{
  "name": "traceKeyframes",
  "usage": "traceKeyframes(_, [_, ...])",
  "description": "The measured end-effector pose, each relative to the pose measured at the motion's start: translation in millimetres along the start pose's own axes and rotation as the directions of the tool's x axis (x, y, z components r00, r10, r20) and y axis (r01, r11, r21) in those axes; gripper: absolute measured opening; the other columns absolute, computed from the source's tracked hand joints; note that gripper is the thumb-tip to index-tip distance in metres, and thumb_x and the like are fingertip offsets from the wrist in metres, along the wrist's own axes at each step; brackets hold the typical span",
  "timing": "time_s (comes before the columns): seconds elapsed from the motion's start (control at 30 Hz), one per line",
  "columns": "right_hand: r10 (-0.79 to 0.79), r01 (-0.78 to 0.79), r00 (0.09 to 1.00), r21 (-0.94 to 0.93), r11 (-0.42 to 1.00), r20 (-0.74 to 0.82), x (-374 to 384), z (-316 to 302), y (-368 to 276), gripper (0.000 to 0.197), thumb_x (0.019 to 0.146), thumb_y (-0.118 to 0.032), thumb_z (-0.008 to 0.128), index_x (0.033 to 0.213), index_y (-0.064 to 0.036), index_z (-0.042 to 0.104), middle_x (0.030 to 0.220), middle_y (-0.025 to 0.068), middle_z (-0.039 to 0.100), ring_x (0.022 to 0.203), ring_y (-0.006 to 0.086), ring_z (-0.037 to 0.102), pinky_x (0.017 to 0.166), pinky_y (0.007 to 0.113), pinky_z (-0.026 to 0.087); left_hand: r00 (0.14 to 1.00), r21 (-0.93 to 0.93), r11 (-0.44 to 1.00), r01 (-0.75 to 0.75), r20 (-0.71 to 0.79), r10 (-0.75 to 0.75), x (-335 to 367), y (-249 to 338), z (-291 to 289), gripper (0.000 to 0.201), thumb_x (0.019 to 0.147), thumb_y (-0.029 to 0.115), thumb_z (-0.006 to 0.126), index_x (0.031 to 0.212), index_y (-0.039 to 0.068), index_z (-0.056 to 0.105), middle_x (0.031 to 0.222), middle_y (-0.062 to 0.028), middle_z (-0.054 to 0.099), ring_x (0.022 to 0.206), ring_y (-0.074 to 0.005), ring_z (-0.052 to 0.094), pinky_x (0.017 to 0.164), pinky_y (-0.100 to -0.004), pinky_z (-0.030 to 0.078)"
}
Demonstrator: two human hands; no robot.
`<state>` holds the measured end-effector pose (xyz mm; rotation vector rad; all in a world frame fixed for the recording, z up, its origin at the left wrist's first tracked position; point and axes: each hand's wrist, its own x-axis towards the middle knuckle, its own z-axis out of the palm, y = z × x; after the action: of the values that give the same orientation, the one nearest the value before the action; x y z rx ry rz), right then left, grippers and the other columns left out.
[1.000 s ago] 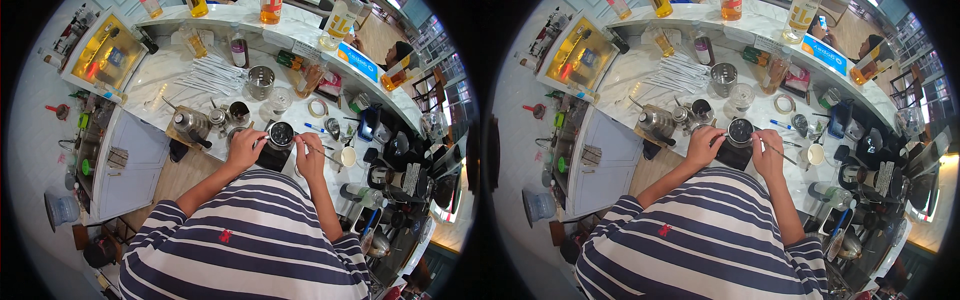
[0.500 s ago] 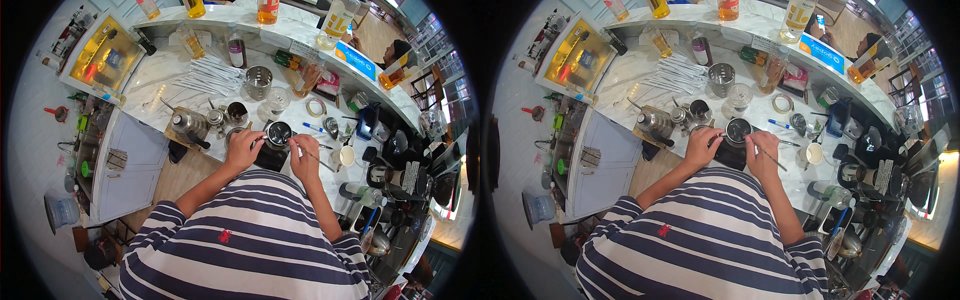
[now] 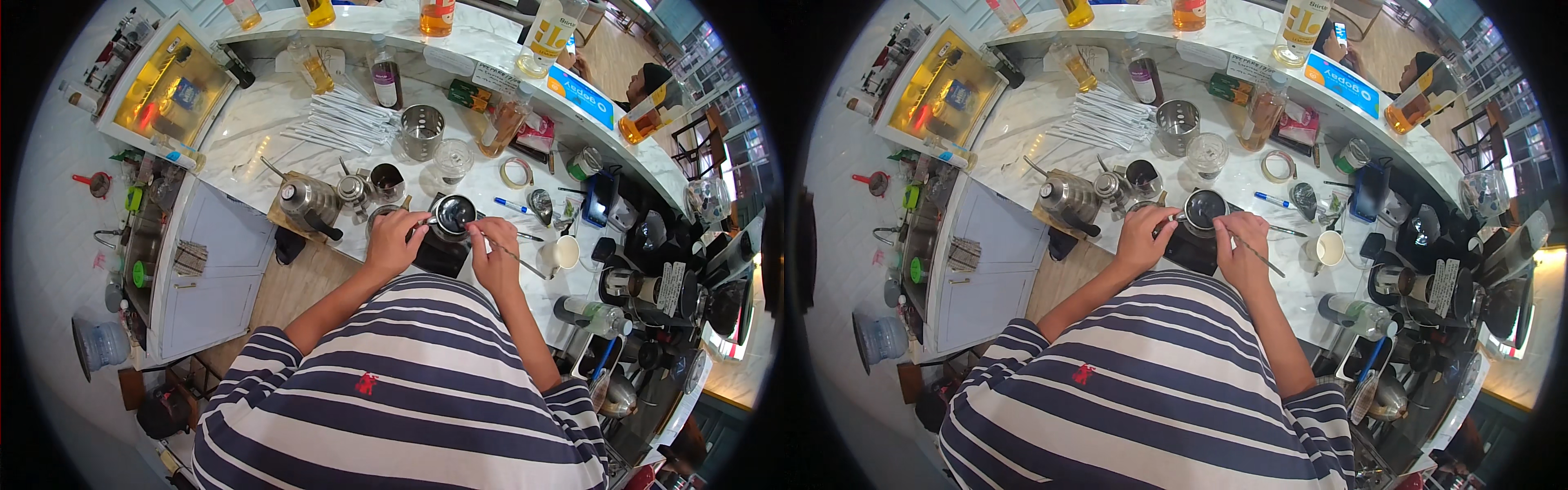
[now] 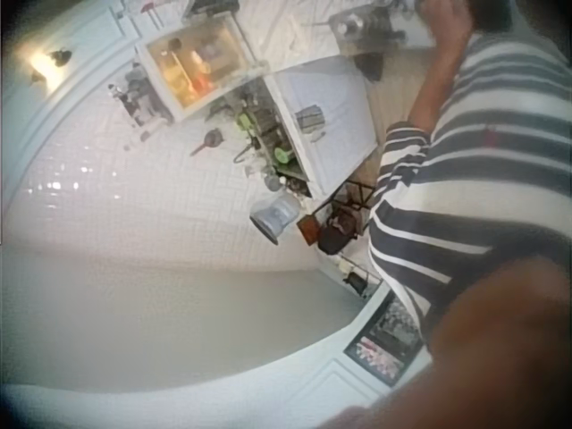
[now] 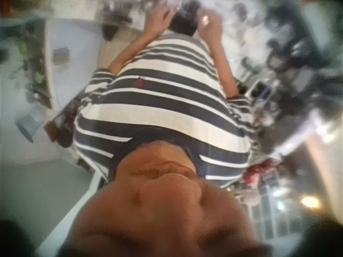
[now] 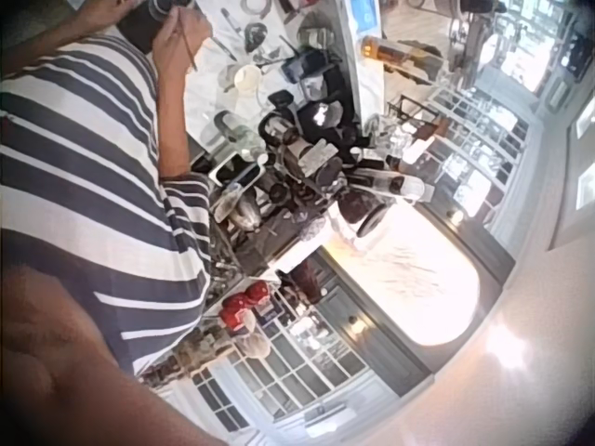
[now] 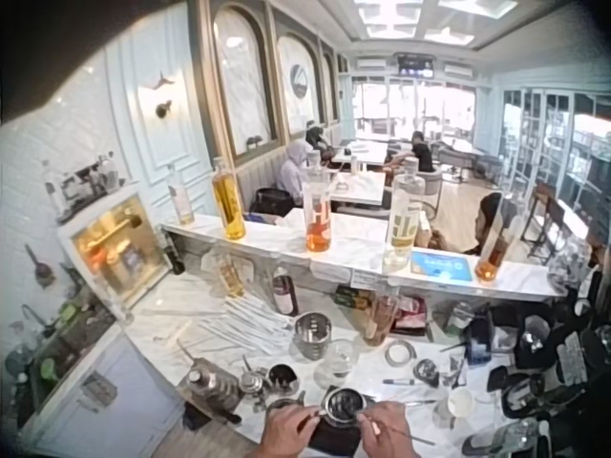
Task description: The person sets down a cup, pours water from a kettle into a coffee dripper on a scale, and stirs the mixture with a bar spoon.
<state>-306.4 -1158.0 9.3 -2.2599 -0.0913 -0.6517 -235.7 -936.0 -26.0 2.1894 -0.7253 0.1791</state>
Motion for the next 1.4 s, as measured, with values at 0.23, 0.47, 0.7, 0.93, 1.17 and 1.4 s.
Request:
traceKeyframes(0.23, [0.042, -0.044, 0.993, -0.011, 0.999, -0.110, 3.8, -16.7, -5.0, 0.006, 0.097, -0.007, 0.069, 0.097, -0.0037, 0.074, 0.091, 0.0119, 0.072, 0.092, 0.0302, 0.067, 0.092, 0.042, 0.046, 0.999, -0.041, 0.998, 0.043, 0.003, -0.043, -4.5, 1.5, -4.2, 0.029, 0.092, 0.015, 0.076, 0.121, 0.012, 0.072, 0.089, -0.0026, 0.067, 0.082, -0.0222, 0.065, 0.081, -0.0397, 0.045])
traceKeyframes(0.47, [0.007, -0.003, 0.984, 0.023, 1.000, -0.177, 1.3, -31.2, -29.9, 0.006, 0.097, -0.004, 0.068, 0.094, -0.0027, 0.073, 0.090, 0.0123, 0.073, 0.088, 0.0305, 0.067, 0.088, 0.041, 0.048, 0.995, -0.055, 0.994, 0.099, 0.010, -0.099, -14.5, 1.9, -6.5, 0.034, 0.091, 0.016, 0.078, 0.124, 0.011, 0.071, 0.090, -0.0038, 0.066, 0.082, -0.0223, 0.065, 0.077, -0.0383, 0.047])
traceKeyframes(0.7, [0.140, -0.119, 0.967, 0.108, 0.987, -0.211, -5.9, -28.0, -26.9, 0.010, 0.101, -0.005, 0.065, 0.096, -0.0006, 0.073, 0.091, 0.0124, 0.074, 0.088, 0.0276, 0.068, 0.089, 0.039, 0.051, 0.980, -0.134, 0.971, 0.198, 0.014, -0.198, -44.0, 7.9, -17.1, 0.050, 0.091, 0.019, 0.080, 0.136, 0.011, 0.062, 0.097, -0.0048, 0.068, 0.087, -0.0222, 0.067, 0.085, -0.0388, 0.048])
traceKeyframes(0.93, [0.547, -0.366, 0.808, 0.540, 0.758, -0.221, -12.8, -29.0, -26.6, 0.030, 0.110, -0.018, 0.058, 0.105, 0.0083, 0.072, 0.099, 0.0115, 0.075, 0.091, 0.0158, 0.073, 0.088, 0.032, 0.052, 0.966, -0.149, 0.955, 0.257, 0.048, -0.253, -73.5, -1.2, -31.3, 0.043, 0.091, 0.012, 0.078, 0.132, 0.005, 0.065, 0.097, -0.0115, 0.069, 0.088, -0.0248, 0.068, 0.082, -0.0372, 0.055])
traceKeyframes(1.17, [0.611, -0.415, 0.772, 0.590, 0.692, -0.174, -11.0, -15.4, -54.9, 0.038, 0.113, -0.024, 0.048, 0.110, 0.0070, 0.071, 0.097, 0.0169, 0.077, 0.096, 0.0191, 0.074, 0.099, 0.033, 0.047, 0.958, -0.249, 0.926, 0.285, 0.093, -0.270, -76.5, -11.9, -49.0, 0.040, 0.091, 0.018, 0.078, 0.128, 0.008, 0.067, 0.096, -0.0084, 0.069, 0.086, -0.0247, 0.068, 0.084, -0.0394, 0.051])
traceKeyframes(1.4, [0.638, -0.435, 0.759, 0.629, 0.644, -0.129, 9.8, 42.3, -88.4, 0.036, 0.113, -0.021, 0.048, 0.116, 0.0074, 0.070, 0.103, 0.0190, 0.078, 0.103, 0.0197, 0.073, 0.101, 0.034, 0.048, 0.976, -0.251, 0.949, 0.188, 0.151, -0.154, -55.6, -53.6, -99.3, 0.034, 0.090, 0.016, 0.078, 0.122, 0.007, 0.070, 0.092, -0.0078, 0.069, 0.086, -0.0258, 0.068, 0.080, -0.0403, 0.050])
